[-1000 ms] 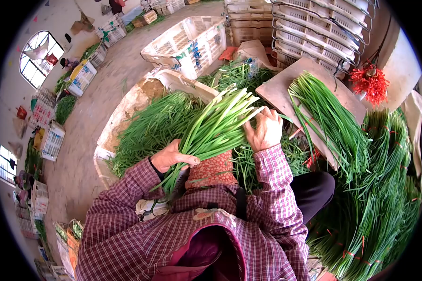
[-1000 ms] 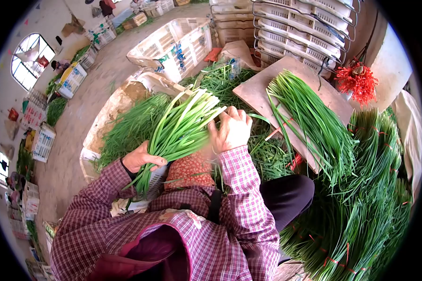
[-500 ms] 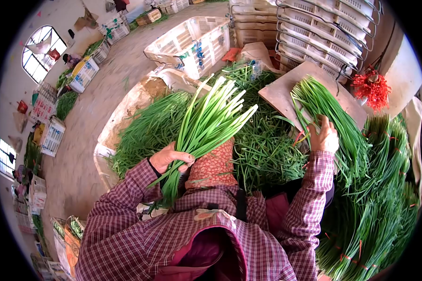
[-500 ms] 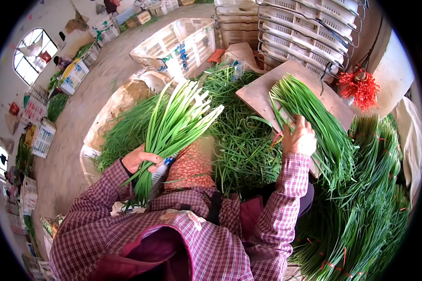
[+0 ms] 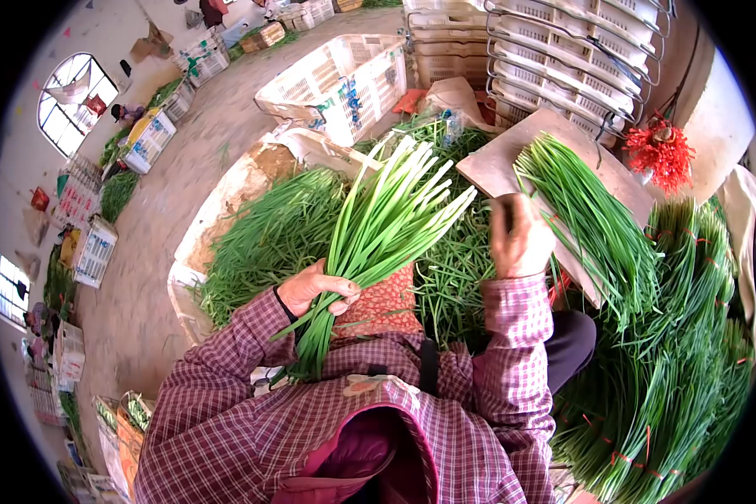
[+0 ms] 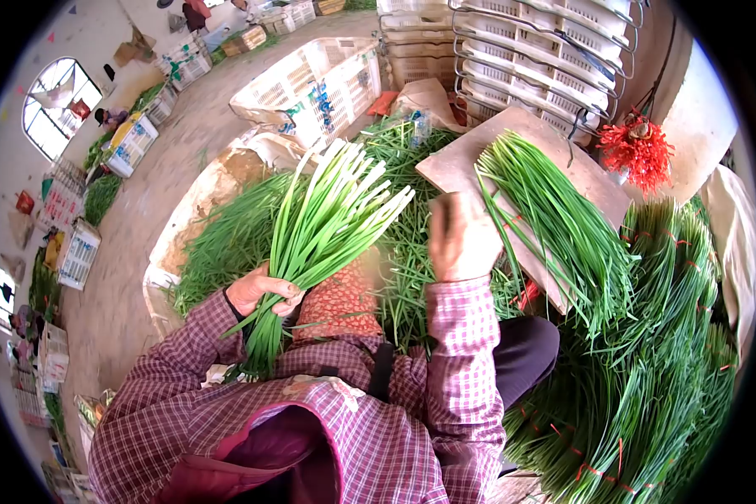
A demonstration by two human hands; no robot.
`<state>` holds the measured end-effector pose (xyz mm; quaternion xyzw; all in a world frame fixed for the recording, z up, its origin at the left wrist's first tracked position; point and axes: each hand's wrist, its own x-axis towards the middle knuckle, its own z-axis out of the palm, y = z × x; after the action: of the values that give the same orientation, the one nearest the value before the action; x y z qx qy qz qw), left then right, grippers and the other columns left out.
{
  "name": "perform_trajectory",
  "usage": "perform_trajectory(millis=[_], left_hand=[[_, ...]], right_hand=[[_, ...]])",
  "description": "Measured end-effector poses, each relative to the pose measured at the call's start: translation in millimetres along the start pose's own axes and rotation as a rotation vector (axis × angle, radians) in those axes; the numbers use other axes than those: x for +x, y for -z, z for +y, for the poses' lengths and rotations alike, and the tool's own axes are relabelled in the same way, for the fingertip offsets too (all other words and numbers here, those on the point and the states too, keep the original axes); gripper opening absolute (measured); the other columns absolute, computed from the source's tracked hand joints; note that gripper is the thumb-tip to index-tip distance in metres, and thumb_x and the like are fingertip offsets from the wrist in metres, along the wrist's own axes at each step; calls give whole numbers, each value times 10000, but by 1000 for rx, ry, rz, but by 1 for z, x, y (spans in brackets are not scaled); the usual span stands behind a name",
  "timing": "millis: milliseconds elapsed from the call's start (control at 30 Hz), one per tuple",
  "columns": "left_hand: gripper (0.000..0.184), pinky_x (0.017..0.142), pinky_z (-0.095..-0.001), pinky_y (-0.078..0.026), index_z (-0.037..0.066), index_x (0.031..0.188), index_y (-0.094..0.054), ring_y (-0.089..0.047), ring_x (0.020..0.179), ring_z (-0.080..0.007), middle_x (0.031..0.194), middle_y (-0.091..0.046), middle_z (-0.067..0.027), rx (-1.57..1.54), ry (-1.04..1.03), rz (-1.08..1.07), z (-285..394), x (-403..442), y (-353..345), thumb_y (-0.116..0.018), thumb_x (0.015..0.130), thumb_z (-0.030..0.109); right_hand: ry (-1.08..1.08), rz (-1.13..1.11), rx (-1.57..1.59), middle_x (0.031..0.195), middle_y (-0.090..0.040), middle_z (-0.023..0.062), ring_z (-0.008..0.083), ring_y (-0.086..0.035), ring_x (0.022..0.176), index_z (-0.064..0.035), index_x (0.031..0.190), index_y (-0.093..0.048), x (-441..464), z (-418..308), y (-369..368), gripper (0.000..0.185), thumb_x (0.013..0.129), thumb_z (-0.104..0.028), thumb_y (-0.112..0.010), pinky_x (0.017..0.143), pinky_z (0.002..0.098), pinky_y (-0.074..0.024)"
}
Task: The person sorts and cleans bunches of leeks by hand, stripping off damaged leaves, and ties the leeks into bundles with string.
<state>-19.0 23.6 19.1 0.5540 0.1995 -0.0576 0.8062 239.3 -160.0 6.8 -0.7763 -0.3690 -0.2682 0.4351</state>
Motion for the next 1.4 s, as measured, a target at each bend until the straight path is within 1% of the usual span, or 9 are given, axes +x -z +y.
perform_trajectory(millis=[133, 300, 467, 567, 767, 900, 1033, 1233, 1400], left_hand=[[190, 491, -282, -390, 4, 987, -567, -487, 490, -120, 719, -554, -69, -12, -42, -24, 0, 1, 2, -597, 821, 92], [236, 519, -283, -412, 13, 1029, -548, -494, 507, -113, 759, -549, -61, -124, -103, -146, 4, 26, -21, -602, 833, 132], [271, 531, -258, -437, -6, 1070, -548, -506, 534, -96, 706, -548, -11, -263, -105, -251, -9, 64, -63, -610, 874, 171], [389, 679, -310, -510, 14, 1133, -563, -615, 668, -142, 810, -645, -50, -110, -83, -302, -25, 63, -90, -682, 838, 237], [1092, 1098, -435, -324, 30, 1465, -207, -395, 1315, -285, 1437, -388, -163, -100, -92, -356, -49, 74, 12, -824, 660, 436], [1112, 1114, -404, -306, -26, 1444, -220, -388, 1321, -275, 1435, -383, -178, -23, -314, -357, 51, 63, -21, -783, 667, 537], [910, 1024, -412, -415, -12, 1437, -264, -518, 1205, -297, 1296, -514, -226, -73, -418, -396, 69, 80, -54, -762, 758, 334], [755, 749, -299, -519, 34, 1426, -338, -603, 776, -145, 951, -588, -55, -79, -335, -175, 56, 74, -64, -667, 749, 95], [753, 727, -276, -518, 37, 1427, -338, -591, 794, -127, 937, -569, -22, -75, -334, -266, 60, 70, -61, -656, 746, 81]], right_hand=[[-212, -20, -227, 793, -672, 68, 226, -645, 620, -101, 861, -638, 0, 51, 17, 135, 887, -231, -612, 599, 339, -534], [-416, -342, 830, 1259, -569, 205, 294, -550, 1161, -108, 1419, -359, -17, 14, 2, 624, 909, -366, -609, 986, 394, -431], [-602, -551, 1561, 1392, -414, 201, 286, -475, 1209, -36, 1436, -270, -25, 0, -45, 787, 862, -405, -662, 1046, 395, -368], [-965, -738, 1579, 1224, -553, 131, 262, -576, 1019, -26, 1276, -470, -18, -28, -15, 591, 834, -340, -704, 934, 379, -461], [-693, -663, 1431, 1133, -621, 102, 203, -582, 1034, -1, 1249, -516, -43, -46, -8, 547, 819, -245, -749, 930, 345, -452], [-610, -679, 1346, 1170, -606, 120, 210, -574, 1057, 0, 1276, -480, -40, -67, -9, 631, 785, -255, -782, 946, 335, -444], [-533, -688, 1261, 1053, -652, 117, 202, -618, 965, 2, 1182, -555, -57, -84, -23, 510, 799, -258, -767, 887, 331, -484], [-353, -746, 994, 948, -669, 176, 259, -665, 853, 72, 1230, -502, -73, -68, -10, 719, 809, -475, -704, 786, 336, -532], [-123, -412, 638, 792, -678, 124, 187, -649, 641, 6, 965, -654, -19, -47, 34, 450, 805, -411, -716, 623, 290, -533]])
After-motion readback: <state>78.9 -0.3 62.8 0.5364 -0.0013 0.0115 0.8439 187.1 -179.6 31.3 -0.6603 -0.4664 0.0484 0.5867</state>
